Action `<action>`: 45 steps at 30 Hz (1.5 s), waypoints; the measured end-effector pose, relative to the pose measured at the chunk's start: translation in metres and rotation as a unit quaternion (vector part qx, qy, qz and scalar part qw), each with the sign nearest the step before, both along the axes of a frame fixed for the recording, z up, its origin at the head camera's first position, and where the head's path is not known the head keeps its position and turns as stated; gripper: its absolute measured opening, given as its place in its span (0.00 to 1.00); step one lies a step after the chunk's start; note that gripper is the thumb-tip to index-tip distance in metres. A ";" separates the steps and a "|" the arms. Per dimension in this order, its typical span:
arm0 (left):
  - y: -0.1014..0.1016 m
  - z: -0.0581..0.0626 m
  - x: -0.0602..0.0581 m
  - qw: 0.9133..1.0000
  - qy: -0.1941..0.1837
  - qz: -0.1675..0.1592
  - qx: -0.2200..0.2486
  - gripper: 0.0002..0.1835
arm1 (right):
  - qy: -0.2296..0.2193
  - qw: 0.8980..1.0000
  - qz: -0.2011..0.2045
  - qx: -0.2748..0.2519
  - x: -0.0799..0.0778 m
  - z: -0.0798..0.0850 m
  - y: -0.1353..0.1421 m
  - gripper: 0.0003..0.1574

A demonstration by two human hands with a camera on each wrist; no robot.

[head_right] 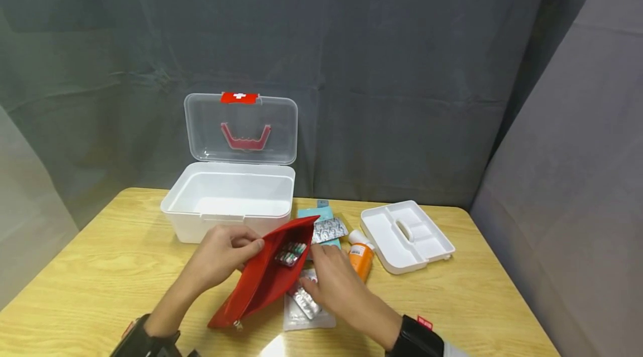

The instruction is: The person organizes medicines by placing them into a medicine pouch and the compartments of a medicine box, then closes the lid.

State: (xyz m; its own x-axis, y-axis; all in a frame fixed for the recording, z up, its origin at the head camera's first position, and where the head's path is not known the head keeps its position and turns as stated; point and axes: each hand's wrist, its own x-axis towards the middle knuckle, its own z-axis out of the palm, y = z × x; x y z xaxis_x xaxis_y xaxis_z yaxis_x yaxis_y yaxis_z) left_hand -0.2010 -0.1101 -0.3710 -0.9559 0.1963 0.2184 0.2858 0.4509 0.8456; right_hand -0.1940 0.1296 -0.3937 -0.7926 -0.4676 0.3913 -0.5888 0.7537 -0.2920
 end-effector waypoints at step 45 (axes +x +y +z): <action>0.000 0.000 0.000 1.000 -0.002 0.002 0.003 0.06 | -0.103 0.992 0.027 0.068 0.015 -0.032 0.001 0.27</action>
State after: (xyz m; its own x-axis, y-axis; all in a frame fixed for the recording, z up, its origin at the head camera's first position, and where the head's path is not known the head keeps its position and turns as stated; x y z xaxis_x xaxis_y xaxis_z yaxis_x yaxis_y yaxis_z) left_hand -0.2009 -0.1103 -0.3707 -0.9577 0.1913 0.2151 0.2800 0.4467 0.8497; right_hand -0.1788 0.1308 -0.4261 -0.8217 -0.5489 0.1531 -0.5675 0.7636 -0.3080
